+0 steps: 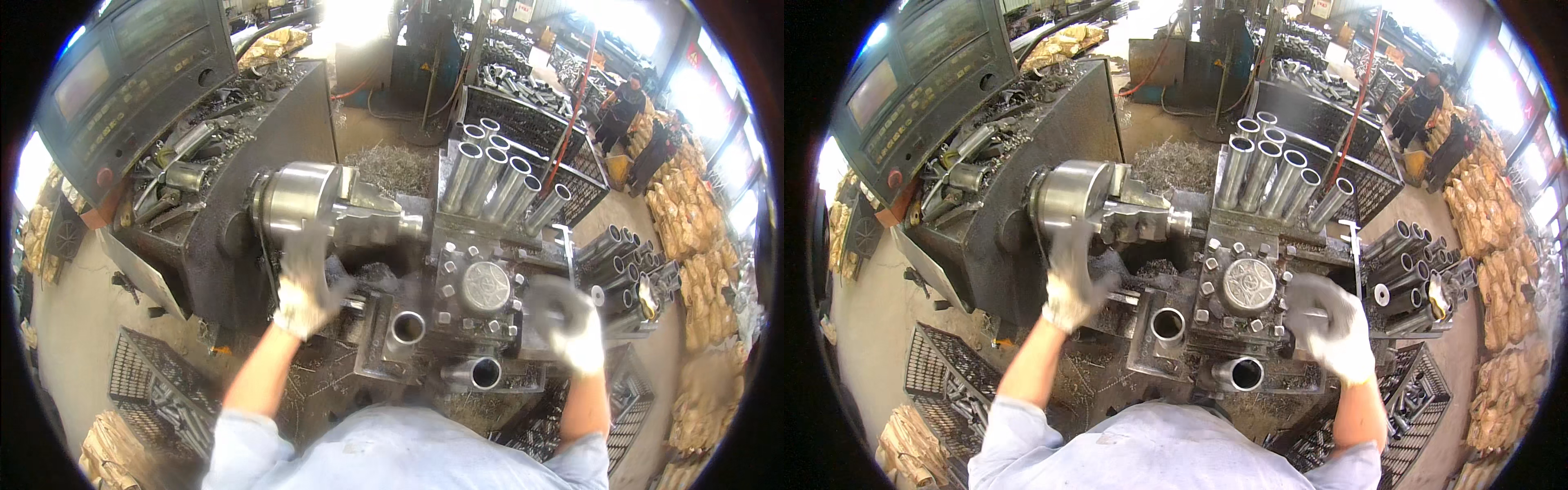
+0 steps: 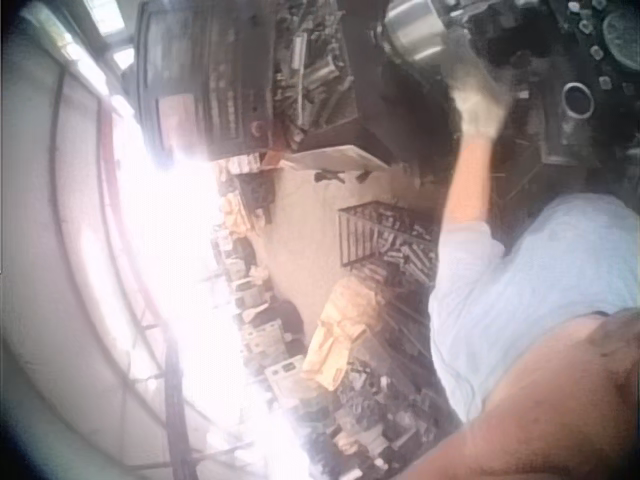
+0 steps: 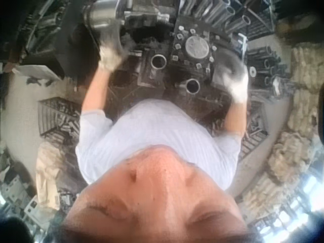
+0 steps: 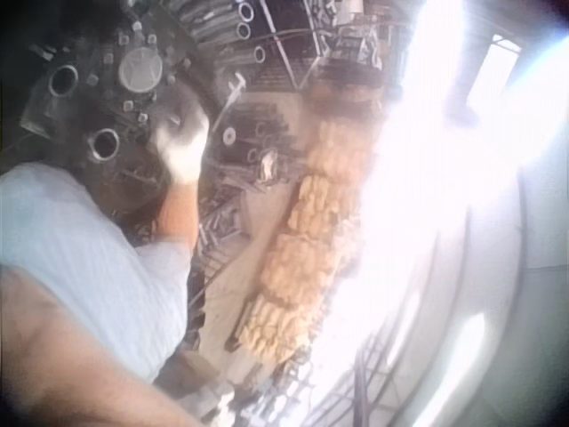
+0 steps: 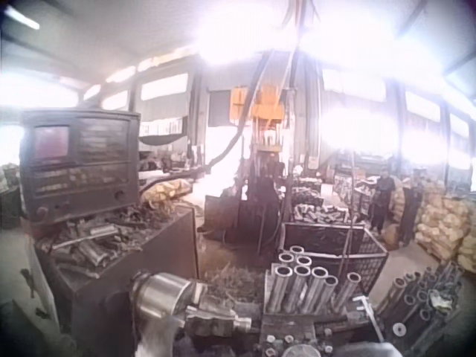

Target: The person repeatedly picks up cylindrical metal parts from a wire basket, places them into a machine fixture, and then removes them to return to the basket. This cycle continues throughout the clip without visible machining or finishing.

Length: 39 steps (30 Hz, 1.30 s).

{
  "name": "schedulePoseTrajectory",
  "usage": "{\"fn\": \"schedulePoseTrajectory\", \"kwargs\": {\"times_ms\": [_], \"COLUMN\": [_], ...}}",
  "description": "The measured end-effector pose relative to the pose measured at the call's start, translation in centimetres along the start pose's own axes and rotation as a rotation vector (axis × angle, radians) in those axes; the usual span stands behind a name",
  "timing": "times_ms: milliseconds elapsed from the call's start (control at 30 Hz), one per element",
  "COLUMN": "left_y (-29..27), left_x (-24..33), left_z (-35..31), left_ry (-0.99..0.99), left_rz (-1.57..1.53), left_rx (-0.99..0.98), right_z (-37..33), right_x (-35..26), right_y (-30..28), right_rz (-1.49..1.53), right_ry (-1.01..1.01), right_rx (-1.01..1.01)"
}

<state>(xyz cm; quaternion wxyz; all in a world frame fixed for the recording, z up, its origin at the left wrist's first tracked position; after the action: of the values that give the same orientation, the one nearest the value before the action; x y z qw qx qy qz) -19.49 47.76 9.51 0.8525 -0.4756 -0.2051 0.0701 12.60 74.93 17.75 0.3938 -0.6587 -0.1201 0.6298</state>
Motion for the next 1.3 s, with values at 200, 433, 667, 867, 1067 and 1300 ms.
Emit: {"fn": "schedulePoseTrajectory", "kwargs": {"times_ms": [200, 433, 667, 867, 1067, 1300], "left_y": [2.3, 1.9, -2.2, -0.6, 0.1, 0.2], "left_x": [-10.2, -10.5, -7.3, -7.5, -8.5, -8.7], "left_z": [8.5, 8.4, 19.0, 14.9, 10.6, 11.3], "left_ry": [0.001, -0.012, -0.155, -0.232, 0.000, -0.043], "left_rz": [0.630, 0.638, 0.233, 0.309, 0.320, 0.262], "left_rx": [-0.092, -0.344, -0.842, -0.391, 0.080, 0.059], "right_z": [18.7, 28.5, 35.1, 33.7, 31.9, 33.3], "right_x": [6.0, 11.6, 5.9, 6.0, 7.5, 10.7], "right_y": [-0.4, 9.5, 10.1, 13.5, 15.8, 15.5], "right_rz": [-0.414, -0.187, -0.062, -0.100, -0.567, -0.154], "right_ry": [0.096, -0.006, 0.093, -0.090, -0.162, 0.165], "right_rx": [-0.591, -0.821, -0.810, -0.934, -0.980, -1.426]}}
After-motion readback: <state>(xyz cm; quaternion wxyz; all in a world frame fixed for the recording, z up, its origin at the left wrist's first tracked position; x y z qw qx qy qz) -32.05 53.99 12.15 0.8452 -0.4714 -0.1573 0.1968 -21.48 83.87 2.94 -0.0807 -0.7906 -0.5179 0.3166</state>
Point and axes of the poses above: each hand's wrist, its own z-axis towards the middle knuckle, its own y-axis out of the palm, x = y × z, the point moved 4 cm from there along z, towards the middle knuckle, and after that the axes turned 11 degrees about -x, right-handed, at the moved point
